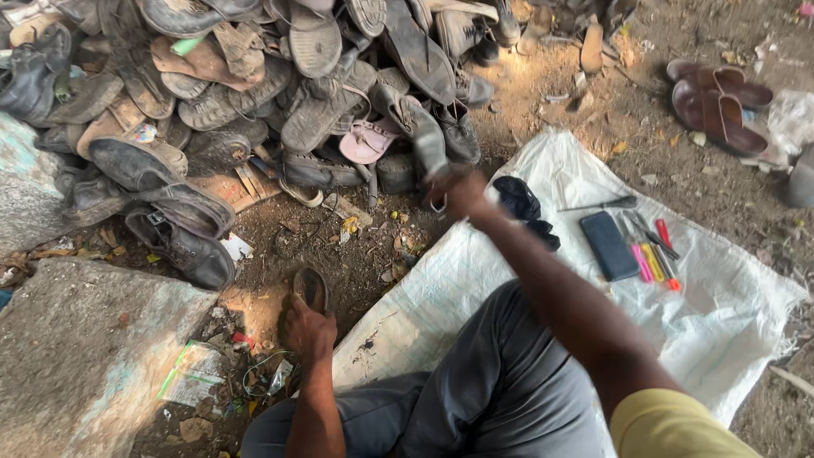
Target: The person sits on a sack and uses a knife to scrape and trim the soles and edges of several worn shoes. They handle multiple shoes one at a time, turning them over to work on different sides.
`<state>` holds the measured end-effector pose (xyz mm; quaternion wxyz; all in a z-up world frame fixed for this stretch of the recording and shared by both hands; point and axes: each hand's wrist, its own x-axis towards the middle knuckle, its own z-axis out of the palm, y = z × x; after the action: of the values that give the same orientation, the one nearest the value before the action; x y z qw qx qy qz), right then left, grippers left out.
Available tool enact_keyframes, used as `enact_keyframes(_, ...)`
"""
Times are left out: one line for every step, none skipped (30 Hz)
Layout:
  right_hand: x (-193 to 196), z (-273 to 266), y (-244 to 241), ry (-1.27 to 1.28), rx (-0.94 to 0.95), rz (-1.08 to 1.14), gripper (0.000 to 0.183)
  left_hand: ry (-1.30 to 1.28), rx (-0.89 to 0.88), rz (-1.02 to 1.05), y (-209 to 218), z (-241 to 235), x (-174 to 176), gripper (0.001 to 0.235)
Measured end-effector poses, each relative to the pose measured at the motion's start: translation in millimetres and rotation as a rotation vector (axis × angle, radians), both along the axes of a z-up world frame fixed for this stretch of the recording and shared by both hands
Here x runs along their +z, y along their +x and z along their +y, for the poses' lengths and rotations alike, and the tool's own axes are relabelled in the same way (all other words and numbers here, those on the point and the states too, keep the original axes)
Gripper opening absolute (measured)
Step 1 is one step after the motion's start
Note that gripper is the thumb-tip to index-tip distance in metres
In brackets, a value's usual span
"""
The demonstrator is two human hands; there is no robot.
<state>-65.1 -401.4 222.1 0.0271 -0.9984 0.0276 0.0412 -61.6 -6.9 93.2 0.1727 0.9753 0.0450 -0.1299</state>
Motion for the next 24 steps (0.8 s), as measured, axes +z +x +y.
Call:
enact_keyframes(-4,42,-15,0.852,-0.432,0.099,0.026,0.0,-0.002,-0.038,-3,4,6,0.105)
enact_keyframes(-3,85,-22,0.82,-0.431,0.165,0.032,-0.009,0.003,-0.083,-4,5,11,0.101)
enact_keyframes(0,115,-29,1.038,-0.459,0.288,0.028,-0.017,0.008,-0.128,-3,5,16,0.098)
enact_keyframes(0,138,-41,1.029,-0.317,0.243,0.024,-0.085,0.02,-0.161,-6,8,19,0.096)
enact_keyframes(-5,157,-51,1.015,-0.177,0.194,0.026,-0.153,0.032,-0.194,-6,10,22,0.093)
enact_keyframes(-12,168,-60,0.996,-0.035,0.144,0.031,-0.224,0.048,-0.229,-6,10,25,0.091)
enact_keyframes(-25,175,-69,0.966,-0.016,0.155,0.031,-0.237,0.035,-0.266,-6,10,27,0.091)
enact_keyframes(-40,178,-75,0.93,0.006,0.16,0.03,-0.248,0.031,-0.305,-7,11,30,0.092)
enact_keyframes(-57,172,-77,0.885,0.032,0.159,0.028,-0.259,0.027,-0.345,-7,11,34,0.093)
enact_keyframes(-75,166,-75,0.821,0.055,0.168,0.027,-0.246,-0.019,-0.388,-8,13,38,0.091)
enact_keyframes(-90,155,-67,0.675,0.124,0.128,0.026,-0.231,-0.066,-0.43,-5,12,43,0.09)
enact_keyframes(-104,150,-61,0.504,0.22,0.076,0.025,-0.227,-0.08,-0.428,-5,13,48,0.09)
enact_keyframes(-111,146,-56,0.328,0.333,-0.023,0.025,-0.224,-0.095,-0.426,-5,13,54,0.09)
enact_keyframes(-112,143,-42,0.529,-0.1,0.227,0.031,-0.252,-0.095,-0.432,-7,16,63,0.09)
enact_keyframes(-108,139,-30,0.448,0.101,-0.056,0.036,-0.281,-0.096,-0.439,-10,20,73,0.09)
enact_keyframes(-103,134,-27,0.678,-0.071,-0.034,0.037,-0.177,-0.108,-0.462,-10,23,83,0.091)
enact_keyframes(-100,134,-20,0.659,-0.018,-0.09,0.036,-0.073,-0.119,-0.476,-11,32,94,0.092)
enact_keyframes(-98,131,-14,0.646,0.032,-0.146,0.034,-0.104,-0.141,-0.532,-15,48,105,0.092)
enact_keyframes(-98,129,-11,0.649,0.12,-0.216,0.035,-0.131,-0.165,-0.59,-21,65,115,0.091)
enact_keyframes(-100,128,-10,0.651,0.085,-0.155,0.037,-0.153,-0.187,-0.644,-32,84,125,0.09)
enact_keyframes(-102,127,-11,0.617,0.08,-0.111,0.031,-0.135,-0.134,-0.597,-46,105,133,0.089)
enact_keyframes(-105,125,-11,0.556,0.174,-0.113,0.024,-0.119,-0.073,-0.548,-65,127,140,0.089)
enact_keyframes(-107,127,-7,0.51,0.2,-0.133,0.024,-0.107,-0.011,-0.5,-85,148,145,0.088)
enact_keyframes(-110,128,-10,0.566,0.18,-0.168,0.026,-0.041,0.038,-0.52,-107,169,148,0.089)
